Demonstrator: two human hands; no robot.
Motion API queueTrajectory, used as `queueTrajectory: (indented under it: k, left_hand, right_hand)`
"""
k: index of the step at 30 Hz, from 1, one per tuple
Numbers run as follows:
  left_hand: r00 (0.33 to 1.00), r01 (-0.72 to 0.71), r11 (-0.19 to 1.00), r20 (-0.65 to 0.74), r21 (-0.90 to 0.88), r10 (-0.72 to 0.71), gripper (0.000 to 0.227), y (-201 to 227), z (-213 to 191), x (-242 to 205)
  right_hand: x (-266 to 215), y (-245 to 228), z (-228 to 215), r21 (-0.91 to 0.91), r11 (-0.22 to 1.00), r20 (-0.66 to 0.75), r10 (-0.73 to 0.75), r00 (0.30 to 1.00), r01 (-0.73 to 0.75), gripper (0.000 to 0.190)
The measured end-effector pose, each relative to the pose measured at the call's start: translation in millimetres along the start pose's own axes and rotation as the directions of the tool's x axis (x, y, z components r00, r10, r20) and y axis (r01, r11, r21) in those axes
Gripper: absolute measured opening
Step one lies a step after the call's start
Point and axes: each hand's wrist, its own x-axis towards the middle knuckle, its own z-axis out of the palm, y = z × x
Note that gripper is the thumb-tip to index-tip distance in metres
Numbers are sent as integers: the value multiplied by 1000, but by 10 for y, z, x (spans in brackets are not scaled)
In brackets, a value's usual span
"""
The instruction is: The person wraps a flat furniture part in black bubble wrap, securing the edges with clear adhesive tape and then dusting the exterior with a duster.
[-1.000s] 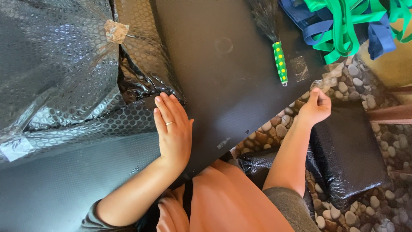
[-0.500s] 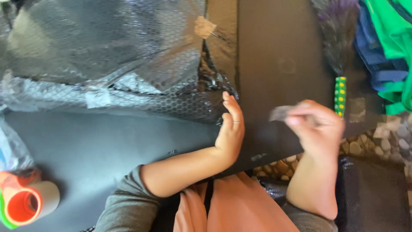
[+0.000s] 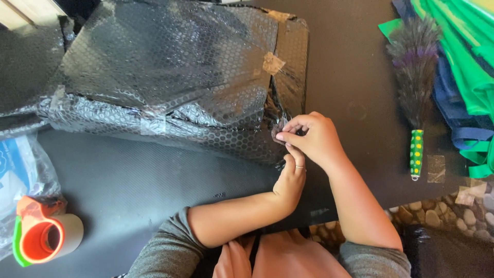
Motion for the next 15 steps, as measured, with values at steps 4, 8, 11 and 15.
queueTrajectory:
  k: [4,8,11,15]
  left_hand:
    - [1000,3,1000,-20,-31,-3,35,-32,2,-14]
    - [999,-33,995,-45,-91,29,32,16,78,-39]
    - [998,-38,989,-52,-143,31,33,-67,24,-40]
    - [983,42,950,-159,-308,-94,34,-8,116,-79]
  right_hand:
    - [-57,64,75,-152,988,-163,-3,987,-22,48]
    - [-125,172,139,-181,964,-318,-243,916,193,54]
    - [-142,138,170,-154,905,-286,-424,859,396,26]
    - [-79,121,121,-21,940,-138,-341,930,341,22]
